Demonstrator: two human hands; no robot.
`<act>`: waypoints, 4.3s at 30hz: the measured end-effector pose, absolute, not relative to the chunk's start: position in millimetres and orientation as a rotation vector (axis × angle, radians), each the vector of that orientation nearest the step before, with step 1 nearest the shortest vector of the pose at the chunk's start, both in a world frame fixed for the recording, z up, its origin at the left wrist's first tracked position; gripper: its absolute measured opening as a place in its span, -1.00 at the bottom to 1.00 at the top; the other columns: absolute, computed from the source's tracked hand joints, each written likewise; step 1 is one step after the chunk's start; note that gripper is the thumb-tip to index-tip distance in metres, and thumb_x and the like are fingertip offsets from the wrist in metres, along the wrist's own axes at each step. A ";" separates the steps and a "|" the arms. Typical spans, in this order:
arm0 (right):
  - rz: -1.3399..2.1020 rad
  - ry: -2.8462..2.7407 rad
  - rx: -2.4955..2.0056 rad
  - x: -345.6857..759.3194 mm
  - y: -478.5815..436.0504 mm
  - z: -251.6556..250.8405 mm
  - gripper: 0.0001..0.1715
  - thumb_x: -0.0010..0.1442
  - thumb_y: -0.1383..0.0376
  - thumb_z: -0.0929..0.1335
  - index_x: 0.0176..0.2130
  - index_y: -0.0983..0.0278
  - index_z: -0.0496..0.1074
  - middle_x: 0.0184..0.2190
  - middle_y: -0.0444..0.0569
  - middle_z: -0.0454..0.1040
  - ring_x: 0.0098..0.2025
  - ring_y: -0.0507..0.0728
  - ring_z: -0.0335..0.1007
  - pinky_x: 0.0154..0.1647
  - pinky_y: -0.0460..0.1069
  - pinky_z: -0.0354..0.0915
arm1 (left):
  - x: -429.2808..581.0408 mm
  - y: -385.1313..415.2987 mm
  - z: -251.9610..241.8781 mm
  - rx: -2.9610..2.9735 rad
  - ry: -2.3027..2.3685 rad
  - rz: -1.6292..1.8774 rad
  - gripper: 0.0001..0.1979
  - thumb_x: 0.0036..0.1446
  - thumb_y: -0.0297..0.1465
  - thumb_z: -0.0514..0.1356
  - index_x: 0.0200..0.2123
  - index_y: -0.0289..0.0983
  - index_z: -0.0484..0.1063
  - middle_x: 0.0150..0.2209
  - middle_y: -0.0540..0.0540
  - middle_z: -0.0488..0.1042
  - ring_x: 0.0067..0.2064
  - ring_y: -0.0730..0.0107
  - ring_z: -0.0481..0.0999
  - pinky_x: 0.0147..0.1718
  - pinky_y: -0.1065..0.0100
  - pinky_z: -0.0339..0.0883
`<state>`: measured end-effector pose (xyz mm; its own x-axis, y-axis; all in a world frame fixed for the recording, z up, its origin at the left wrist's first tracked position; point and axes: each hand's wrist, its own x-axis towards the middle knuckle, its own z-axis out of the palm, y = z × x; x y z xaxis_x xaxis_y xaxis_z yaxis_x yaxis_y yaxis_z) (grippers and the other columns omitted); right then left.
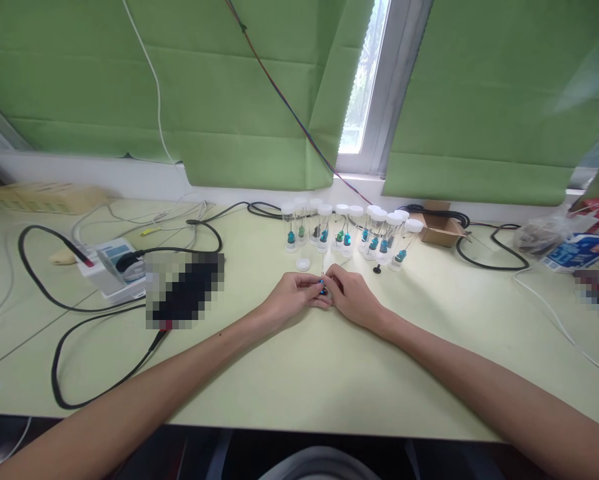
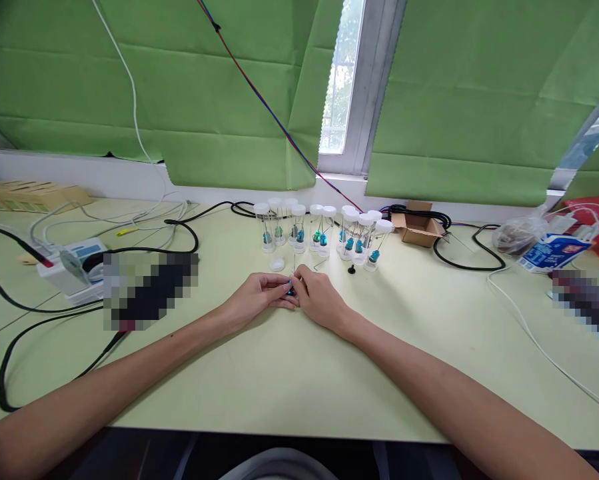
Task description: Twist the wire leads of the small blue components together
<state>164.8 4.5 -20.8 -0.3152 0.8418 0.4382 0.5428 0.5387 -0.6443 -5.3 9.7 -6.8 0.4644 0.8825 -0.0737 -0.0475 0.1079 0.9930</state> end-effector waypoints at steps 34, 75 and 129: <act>0.402 -2.060 -1.081 164.0 1.4 -23.4 -0.83 0.24 0.20 0.32 -0.28 0.27 0.33 -0.40 -0.09 0.43 -0.52 -0.01 0.21 -0.42 -0.05 0.20 | -10.8 17.2 -14.9 1.350 0.893 0.848 -0.63 0.07 -0.15 0.28 -0.30 -0.39 0.55 -0.30 -0.19 0.58 -0.26 0.23 0.60 -0.07 0.17 0.48; 0.401 -2.053 -1.001 162.0 -0.3 -25.4 -0.85 0.25 0.23 0.30 -0.21 0.27 0.31 -0.35 -0.06 0.41 -0.51 -0.01 0.21 -0.45 -0.07 0.19 | -13.9 7.2 5.9 1.481 1.274 1.129 -0.70 0.11 -0.18 0.23 -0.48 -0.28 0.35 -0.65 0.09 0.28 -0.66 0.62 0.16 -0.68 0.51 0.01; 0.507 -1.949 -0.900 162.9 -2.4 -22.1 -0.89 0.21 0.31 0.33 -0.20 0.24 0.35 -0.42 -0.10 0.48 -0.53 -0.02 0.37 -0.45 -0.11 0.34 | -11.4 10.9 -0.4 1.440 1.023 0.818 -0.56 0.24 -0.04 0.02 -0.52 -0.26 0.24 -0.66 0.07 0.21 -0.63 0.54 0.11 -0.61 0.45 0.00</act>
